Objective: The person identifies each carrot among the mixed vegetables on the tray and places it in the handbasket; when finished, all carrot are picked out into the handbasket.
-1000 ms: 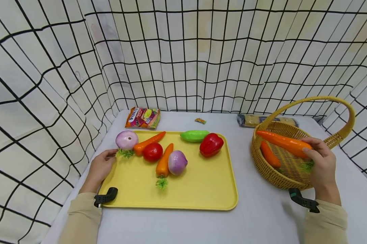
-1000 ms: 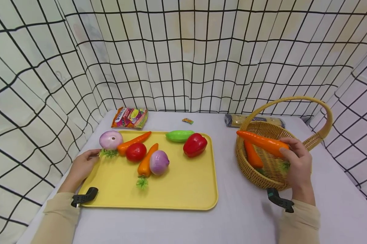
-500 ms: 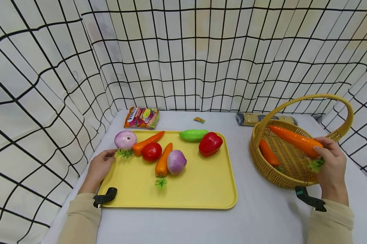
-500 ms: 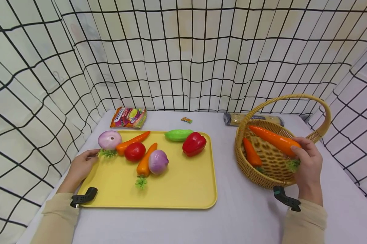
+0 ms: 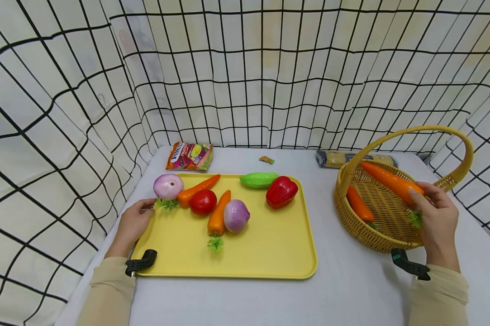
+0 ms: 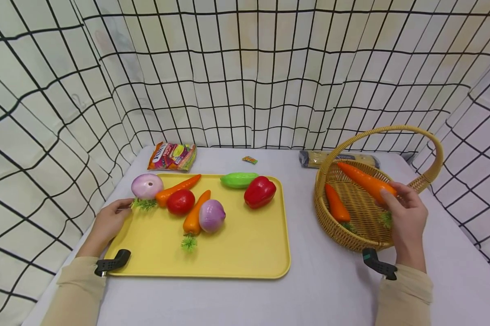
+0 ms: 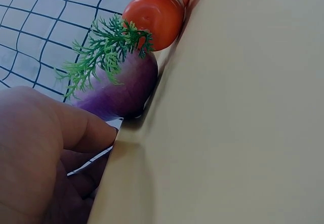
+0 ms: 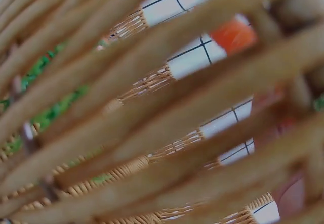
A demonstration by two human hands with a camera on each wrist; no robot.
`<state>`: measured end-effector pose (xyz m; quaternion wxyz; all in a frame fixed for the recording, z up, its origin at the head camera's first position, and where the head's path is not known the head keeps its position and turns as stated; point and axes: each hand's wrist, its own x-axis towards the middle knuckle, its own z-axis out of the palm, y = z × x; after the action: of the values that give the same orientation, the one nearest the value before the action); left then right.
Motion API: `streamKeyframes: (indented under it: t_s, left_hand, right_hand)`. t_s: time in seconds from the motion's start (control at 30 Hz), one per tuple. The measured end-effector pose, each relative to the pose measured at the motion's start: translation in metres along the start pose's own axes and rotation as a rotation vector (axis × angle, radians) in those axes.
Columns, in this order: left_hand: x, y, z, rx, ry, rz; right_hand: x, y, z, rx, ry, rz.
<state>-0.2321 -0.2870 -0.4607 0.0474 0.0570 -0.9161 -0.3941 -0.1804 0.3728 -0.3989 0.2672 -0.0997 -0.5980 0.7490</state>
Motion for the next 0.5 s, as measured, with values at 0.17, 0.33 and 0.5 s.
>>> streamKeyframes:
  t_s: [0.17,0.33,0.5]
  left_hand:
    - [0.0001,0.0006,0.0001,-0.003,-0.005,-0.005]
    - [0.0005,-0.0008,0.0008,-0.005,0.002,-0.014]
    - [0.0000,0.0004,0.0009,-0.011,0.000,-0.017]
  right_hand:
    - [0.0003,0.0029,-0.0038,-0.162,-0.052,0.060]
    - [0.0009,0.0039,-0.0038,-0.314,-0.073,0.081]
    - [0.0004,0.0047,-0.0035,-0.582,-0.119,0.110]
